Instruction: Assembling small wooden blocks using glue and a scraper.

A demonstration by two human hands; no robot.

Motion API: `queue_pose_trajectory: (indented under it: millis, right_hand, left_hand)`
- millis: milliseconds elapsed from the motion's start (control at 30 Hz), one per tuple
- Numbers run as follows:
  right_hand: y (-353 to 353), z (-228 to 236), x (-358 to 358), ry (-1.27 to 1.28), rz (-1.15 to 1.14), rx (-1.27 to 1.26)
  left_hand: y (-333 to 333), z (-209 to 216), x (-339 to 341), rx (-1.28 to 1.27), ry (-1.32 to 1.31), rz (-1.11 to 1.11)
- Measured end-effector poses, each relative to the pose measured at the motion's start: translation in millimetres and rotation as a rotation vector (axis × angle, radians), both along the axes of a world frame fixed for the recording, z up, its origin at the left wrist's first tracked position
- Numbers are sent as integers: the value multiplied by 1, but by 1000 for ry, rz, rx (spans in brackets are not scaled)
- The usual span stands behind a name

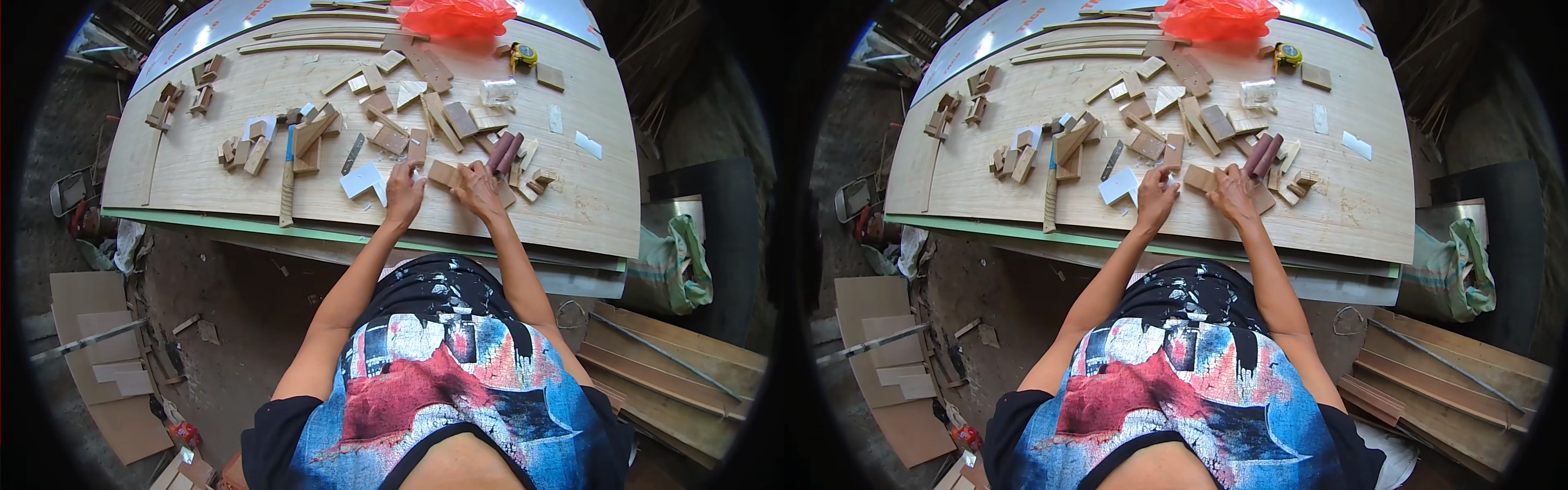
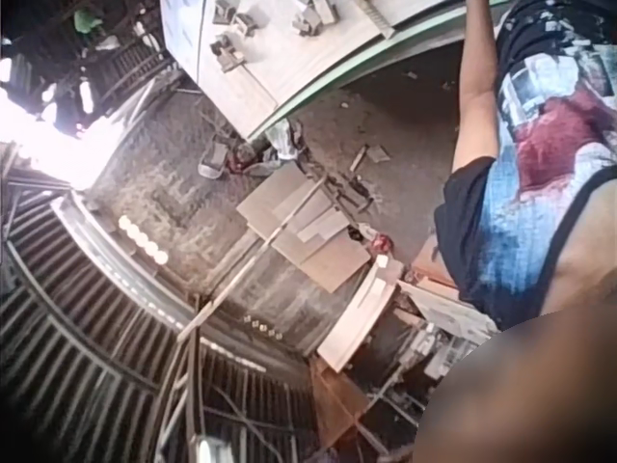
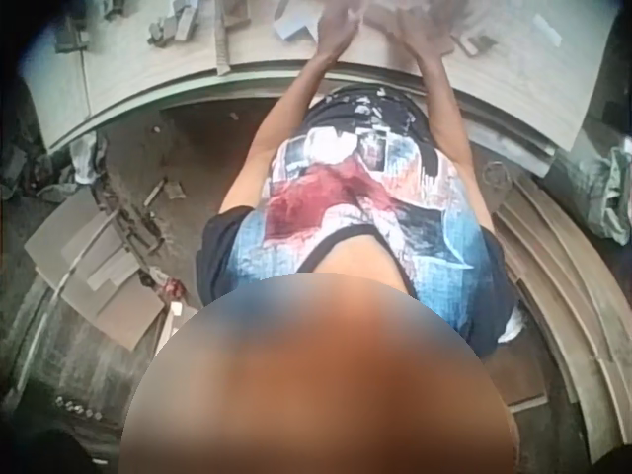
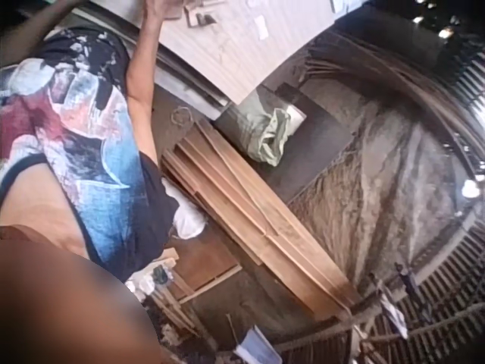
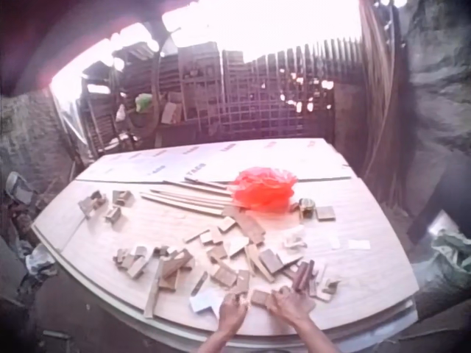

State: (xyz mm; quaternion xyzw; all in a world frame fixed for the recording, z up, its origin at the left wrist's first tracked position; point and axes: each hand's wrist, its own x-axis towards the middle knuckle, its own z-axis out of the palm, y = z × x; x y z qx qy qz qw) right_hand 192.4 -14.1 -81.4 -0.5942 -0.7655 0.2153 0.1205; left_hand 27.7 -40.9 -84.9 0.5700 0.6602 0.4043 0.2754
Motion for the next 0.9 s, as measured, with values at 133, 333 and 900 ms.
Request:
queue_pose_trajectory:
  millis: [133, 333, 900]
  right_hand:
    - [-1, 10, -2, 16, 16, 16]
    - [-1, 6, -8, 38, 19, 112]
    - [10, -6, -9, 212, -46, 534]
  left_hand:
    - [-3, -1, -1, 46, 229, -100]
    - [5, 0, 6, 147, 445, -230]
    - [25, -10, 21, 111, 658, -326]
